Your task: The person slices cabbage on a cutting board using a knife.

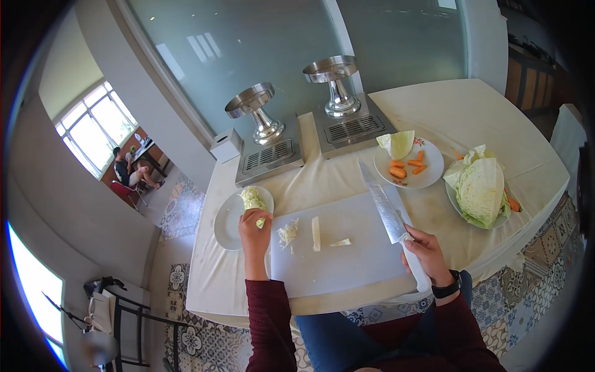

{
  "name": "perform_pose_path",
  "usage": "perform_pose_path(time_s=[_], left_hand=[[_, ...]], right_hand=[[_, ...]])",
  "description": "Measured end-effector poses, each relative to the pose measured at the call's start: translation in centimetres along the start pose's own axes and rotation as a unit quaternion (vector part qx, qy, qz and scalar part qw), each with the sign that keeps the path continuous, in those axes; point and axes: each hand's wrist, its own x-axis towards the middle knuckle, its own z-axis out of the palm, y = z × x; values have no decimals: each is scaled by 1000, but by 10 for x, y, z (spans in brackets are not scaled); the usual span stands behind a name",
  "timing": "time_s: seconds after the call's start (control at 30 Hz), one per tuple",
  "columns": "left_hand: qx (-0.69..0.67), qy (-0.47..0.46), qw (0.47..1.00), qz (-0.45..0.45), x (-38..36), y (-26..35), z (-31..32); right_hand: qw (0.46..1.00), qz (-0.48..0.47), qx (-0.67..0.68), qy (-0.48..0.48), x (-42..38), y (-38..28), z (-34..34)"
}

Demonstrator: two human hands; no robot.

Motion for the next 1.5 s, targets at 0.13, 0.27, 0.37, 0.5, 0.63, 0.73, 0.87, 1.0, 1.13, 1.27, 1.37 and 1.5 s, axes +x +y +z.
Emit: perform_pose_path(time_s=[0.13,0.27,0.37,0.5,0.63,0.73,0.87,1.0,1.13,1.27,1.37,1.5], left_hand=[[138,-88,983,-81,-7,-21,-2],[153,-164,965,-134,-10,-18,2],[155,-225,946,-173,-12,-8,-3],[180,-281,925,-181,-17,-4,-8],[255,-305,904,-159,-23,11,-12],[282,-315,896,-138,-28,17,-9],[282,-294,904,-127,-33,16,-6],[244,-169,949,-109,-28,27,-15],[116,-50,992,-18,-15,21,-9],[7,-59,994,88,-22,41,7],[-44,-74,994,71,-44,73,12],[-51,-87,992,72,-102,134,36]], right_hand=[[1000,-4,3,-3,-1,-2,1],[1000,-6,1,2,0,0,1],[1000,-11,9,-3,0,0,1],[1000,-8,11,-8,-1,-1,0],[1000,-10,24,-10,0,1,-1],[1000,-7,19,-12,-1,1,-2],[1000,-1,13,2,0,-2,1],[1000,0,20,-17,0,-2,-2],[1000,-4,3,-2,3,2,1],[999,-18,-24,-13,2,8,-1],[999,-20,-38,-20,2,9,1],[997,-34,-49,-44,2,10,0]])
